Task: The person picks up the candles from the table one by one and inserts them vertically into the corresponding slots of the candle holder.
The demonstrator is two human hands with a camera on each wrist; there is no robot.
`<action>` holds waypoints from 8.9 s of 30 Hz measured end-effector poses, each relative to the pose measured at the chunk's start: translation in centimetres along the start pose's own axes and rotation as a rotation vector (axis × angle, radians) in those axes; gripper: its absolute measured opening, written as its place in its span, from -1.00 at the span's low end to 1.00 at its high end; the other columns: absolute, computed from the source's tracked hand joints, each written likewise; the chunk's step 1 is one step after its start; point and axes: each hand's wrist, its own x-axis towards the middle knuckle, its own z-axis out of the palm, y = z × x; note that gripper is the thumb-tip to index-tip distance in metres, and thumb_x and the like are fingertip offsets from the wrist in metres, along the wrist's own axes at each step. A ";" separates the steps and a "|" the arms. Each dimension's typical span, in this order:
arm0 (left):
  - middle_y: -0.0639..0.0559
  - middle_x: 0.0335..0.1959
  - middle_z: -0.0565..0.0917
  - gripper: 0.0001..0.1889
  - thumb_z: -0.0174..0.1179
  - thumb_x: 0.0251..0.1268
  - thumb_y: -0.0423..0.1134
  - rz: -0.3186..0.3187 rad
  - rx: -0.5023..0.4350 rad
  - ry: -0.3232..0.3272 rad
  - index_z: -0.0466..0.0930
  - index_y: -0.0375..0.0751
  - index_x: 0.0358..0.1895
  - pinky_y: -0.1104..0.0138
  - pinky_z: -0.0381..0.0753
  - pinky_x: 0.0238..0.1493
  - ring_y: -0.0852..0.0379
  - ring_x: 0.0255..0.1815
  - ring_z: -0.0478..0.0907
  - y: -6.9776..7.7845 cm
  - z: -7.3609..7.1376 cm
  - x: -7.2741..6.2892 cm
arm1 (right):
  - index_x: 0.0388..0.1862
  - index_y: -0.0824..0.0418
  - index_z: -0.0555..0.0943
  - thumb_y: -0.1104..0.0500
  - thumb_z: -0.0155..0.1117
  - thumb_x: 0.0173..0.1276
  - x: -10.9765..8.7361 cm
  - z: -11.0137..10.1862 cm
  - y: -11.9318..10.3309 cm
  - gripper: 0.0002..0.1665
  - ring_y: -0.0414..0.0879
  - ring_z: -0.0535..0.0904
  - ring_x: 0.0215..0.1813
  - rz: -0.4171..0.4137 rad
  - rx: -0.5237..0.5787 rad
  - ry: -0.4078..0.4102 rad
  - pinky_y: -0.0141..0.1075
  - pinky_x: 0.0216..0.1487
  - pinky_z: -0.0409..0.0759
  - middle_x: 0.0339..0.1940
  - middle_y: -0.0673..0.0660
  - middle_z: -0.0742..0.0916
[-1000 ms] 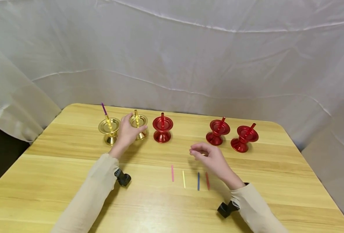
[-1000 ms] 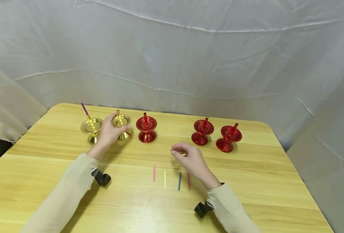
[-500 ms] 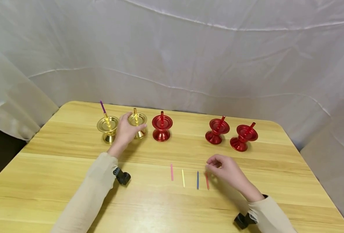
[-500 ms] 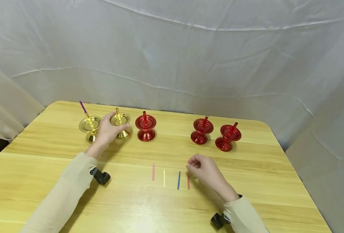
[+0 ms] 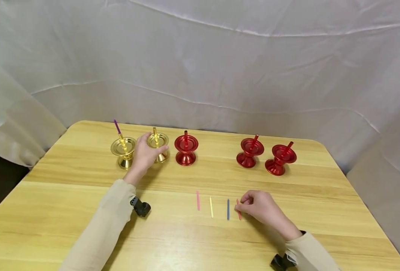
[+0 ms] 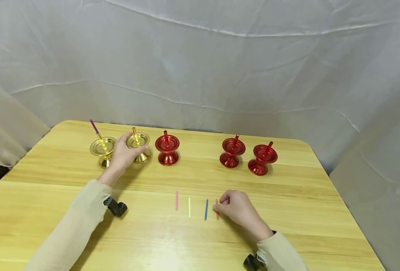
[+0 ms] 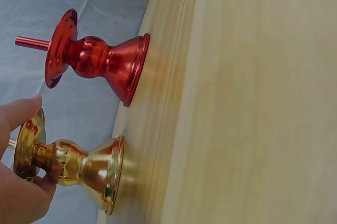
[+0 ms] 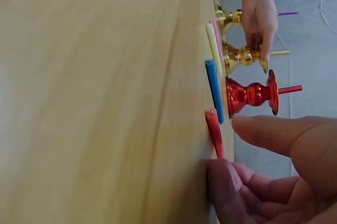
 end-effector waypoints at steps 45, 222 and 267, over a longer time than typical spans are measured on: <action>-0.30 0.41 0.23 -0.08 0.44 0.08 -0.10 0.054 0.004 0.049 0.14 -0.33 0.45 -0.01 0.13 0.39 -0.24 0.40 0.17 -0.9 0.6 -0.1 | -0.17 0.36 0.64 0.36 0.21 0.35 3.1 -0.6 -2.6 -0.88 -0.12 0.56 -0.32 -0.247 0.155 0.100 -0.28 -0.29 0.54 -0.42 0.07 0.67; -0.36 0.39 0.19 -0.06 0.33 0.18 -0.19 0.103 -0.127 -0.069 -0.07 -0.42 0.49 0.01 0.25 0.34 -0.22 0.37 0.22 2.7 7.4 -2.6 | -0.17 0.42 0.63 0.34 0.38 0.19 -0.5 1.7 -0.7 -0.76 -0.13 0.61 -0.33 -0.148 0.221 0.025 -0.38 -0.39 0.62 -0.36 0.06 0.71; -0.35 0.34 0.31 -0.13 0.38 0.15 -0.18 0.157 -0.127 -0.046 0.08 -0.44 0.43 0.02 0.31 0.31 -0.21 0.33 0.30 1.9 8.0 -2.1 | -0.42 0.24 0.59 0.49 0.32 0.19 0.4 2.7 -2.1 -0.82 -0.14 0.53 -0.33 -0.362 -0.218 0.085 -0.25 -0.30 0.57 -0.45 -0.01 0.60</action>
